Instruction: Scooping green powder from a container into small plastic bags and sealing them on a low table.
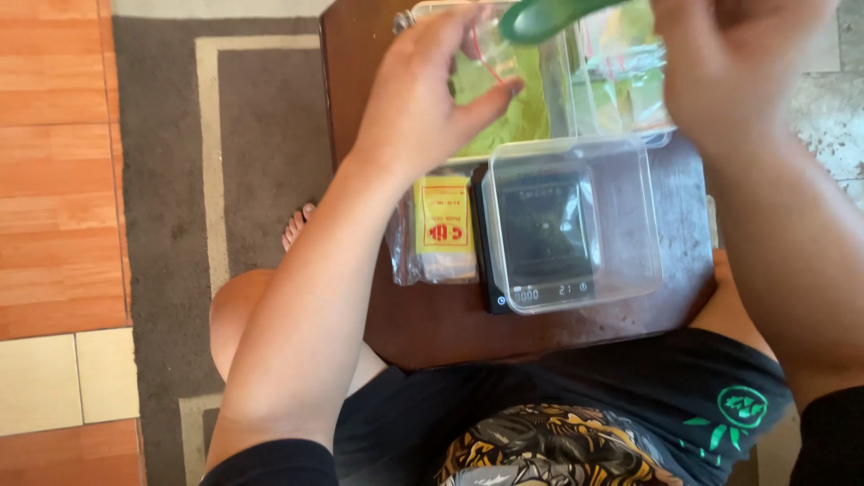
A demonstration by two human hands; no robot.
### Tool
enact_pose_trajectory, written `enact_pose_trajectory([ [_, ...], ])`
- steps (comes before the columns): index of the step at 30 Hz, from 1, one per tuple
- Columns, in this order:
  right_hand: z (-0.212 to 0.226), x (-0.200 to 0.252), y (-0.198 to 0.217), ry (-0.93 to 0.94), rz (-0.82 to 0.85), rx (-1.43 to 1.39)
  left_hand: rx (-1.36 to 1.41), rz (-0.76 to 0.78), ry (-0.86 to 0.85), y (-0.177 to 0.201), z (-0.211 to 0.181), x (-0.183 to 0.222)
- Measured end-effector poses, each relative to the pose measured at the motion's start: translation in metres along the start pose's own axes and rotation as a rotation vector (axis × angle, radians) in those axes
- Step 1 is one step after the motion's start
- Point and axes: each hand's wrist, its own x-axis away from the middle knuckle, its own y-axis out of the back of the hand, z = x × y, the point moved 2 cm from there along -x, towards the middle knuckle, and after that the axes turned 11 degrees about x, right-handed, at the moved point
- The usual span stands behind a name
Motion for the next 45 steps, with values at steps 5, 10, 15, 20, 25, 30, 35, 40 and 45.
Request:
enact_pose_trajectory([
  [5, -0.061, 0.010, -0.013, -0.343, -0.108, -0.010, 0.030, -0.083, -0.032, 0.024, -0.011, -0.004],
  [10, -0.054, 0.003, -0.053, -0.122, 0.238, 0.248, 0.067, -0.090, 0.035, 0.031, -0.010, -0.002],
  [15, -0.045, 0.003, -0.080, -0.072, 0.283, 0.169, 0.093, -0.076, 0.011, 0.036, -0.016, -0.007],
  [20, -0.055, 0.004, -0.086, -0.124, 0.309, 0.139, 0.075, -0.077, -0.028, 0.036, -0.017, -0.009],
  [25, -0.060, -0.002, -0.063, -0.322, 0.330, 0.067, -0.185, -0.045, 0.002, 0.025, -0.001, -0.003],
  [30, -0.065, 0.000, -0.045, -0.624, 0.324, -0.126, -0.255, -0.005, 0.015, 0.015, 0.002, -0.003],
  [35, -0.065, -0.002, -0.035, -0.804, 0.298, -0.290, -0.314, 0.027, 0.044, 0.006, 0.007, -0.002],
  [40, -0.057, -0.009, -0.028, -0.856, 0.234, -0.308, -0.311, 0.057, 0.061, 0.004, 0.005, -0.002],
  [45, -0.045, -0.016, -0.026, -0.869, 0.215, -0.305, -0.329, 0.068, 0.072, 0.002, 0.007, -0.001],
])
